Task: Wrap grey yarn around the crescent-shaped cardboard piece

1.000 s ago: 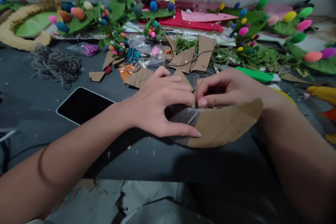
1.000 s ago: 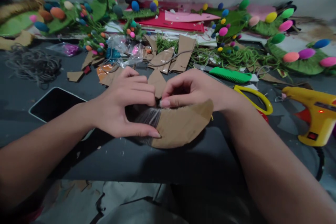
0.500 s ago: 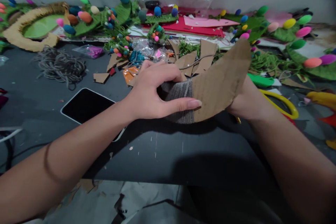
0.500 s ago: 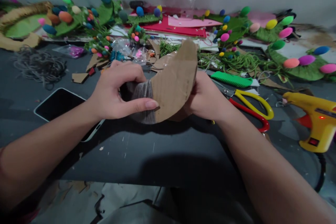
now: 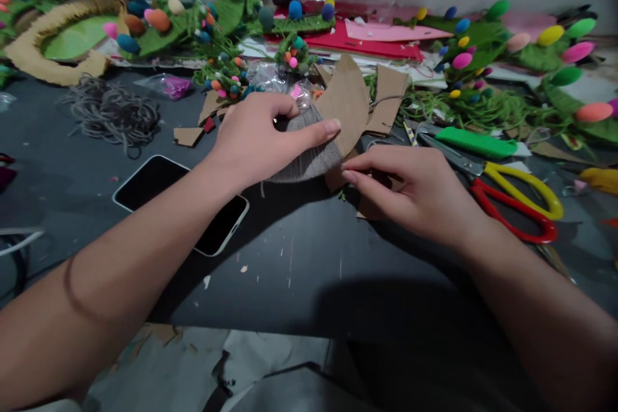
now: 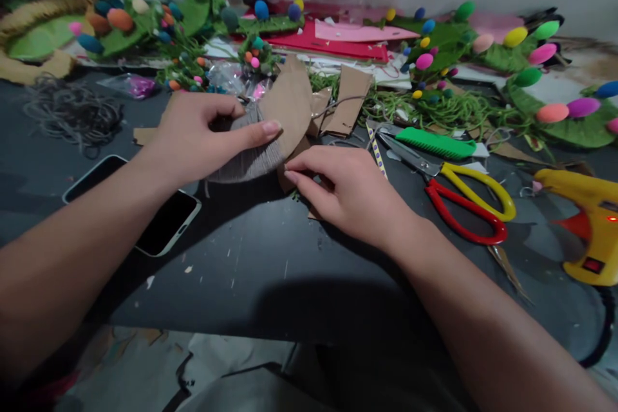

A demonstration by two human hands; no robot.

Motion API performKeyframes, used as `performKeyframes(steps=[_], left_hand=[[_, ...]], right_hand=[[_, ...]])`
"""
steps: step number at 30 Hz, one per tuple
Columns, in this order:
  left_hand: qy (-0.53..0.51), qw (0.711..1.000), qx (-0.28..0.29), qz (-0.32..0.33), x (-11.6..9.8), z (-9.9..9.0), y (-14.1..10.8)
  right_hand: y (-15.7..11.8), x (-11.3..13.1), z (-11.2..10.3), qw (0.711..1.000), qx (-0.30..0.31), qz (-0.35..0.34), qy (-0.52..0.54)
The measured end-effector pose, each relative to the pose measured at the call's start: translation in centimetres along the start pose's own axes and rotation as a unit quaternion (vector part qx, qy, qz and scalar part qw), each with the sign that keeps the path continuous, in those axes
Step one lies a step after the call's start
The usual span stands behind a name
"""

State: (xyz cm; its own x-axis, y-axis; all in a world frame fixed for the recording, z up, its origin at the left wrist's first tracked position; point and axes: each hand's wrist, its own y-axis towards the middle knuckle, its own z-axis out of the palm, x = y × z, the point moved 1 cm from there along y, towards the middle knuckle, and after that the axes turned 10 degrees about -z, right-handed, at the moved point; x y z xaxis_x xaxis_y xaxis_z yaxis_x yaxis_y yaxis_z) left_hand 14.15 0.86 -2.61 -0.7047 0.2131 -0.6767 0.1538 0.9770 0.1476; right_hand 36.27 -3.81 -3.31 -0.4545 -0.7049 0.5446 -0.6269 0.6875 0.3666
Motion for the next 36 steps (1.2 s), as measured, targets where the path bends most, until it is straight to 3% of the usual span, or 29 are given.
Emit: performKeyframes(steps=[4,8,15,22,29,36], left_hand=[[0.068,0.996,-0.006,-0.064,0.0,0.0,0.0],[0.064,0.998,0.005,-0.025,0.1,0.1,0.1],[0.073,0.996,0.007,0.055,0.0,0.3,-0.1],[0.153,0.986,0.070,0.024,-0.8,0.3,-0.8],[0.182,0.967,0.117,0.132,-1.4,0.0,-1.5],[0.193,0.950,0.152,0.192,-1.6,-0.4,-1.6]], right_hand=[[0.0,0.2,-0.3,0.999,0.013,-0.011,-0.040],[-0.1,0.3,-0.5,0.999,0.014,-0.023,-0.045],[-0.3,0.2,-0.5,0.993,0.071,-0.069,-0.062],[-0.1,0.1,-1.3,0.978,0.082,-0.132,-0.142],[0.0,-0.1,-1.5,0.984,0.056,-0.134,-0.099],[-0.1,0.0,-1.6,0.988,0.092,-0.100,-0.077]])
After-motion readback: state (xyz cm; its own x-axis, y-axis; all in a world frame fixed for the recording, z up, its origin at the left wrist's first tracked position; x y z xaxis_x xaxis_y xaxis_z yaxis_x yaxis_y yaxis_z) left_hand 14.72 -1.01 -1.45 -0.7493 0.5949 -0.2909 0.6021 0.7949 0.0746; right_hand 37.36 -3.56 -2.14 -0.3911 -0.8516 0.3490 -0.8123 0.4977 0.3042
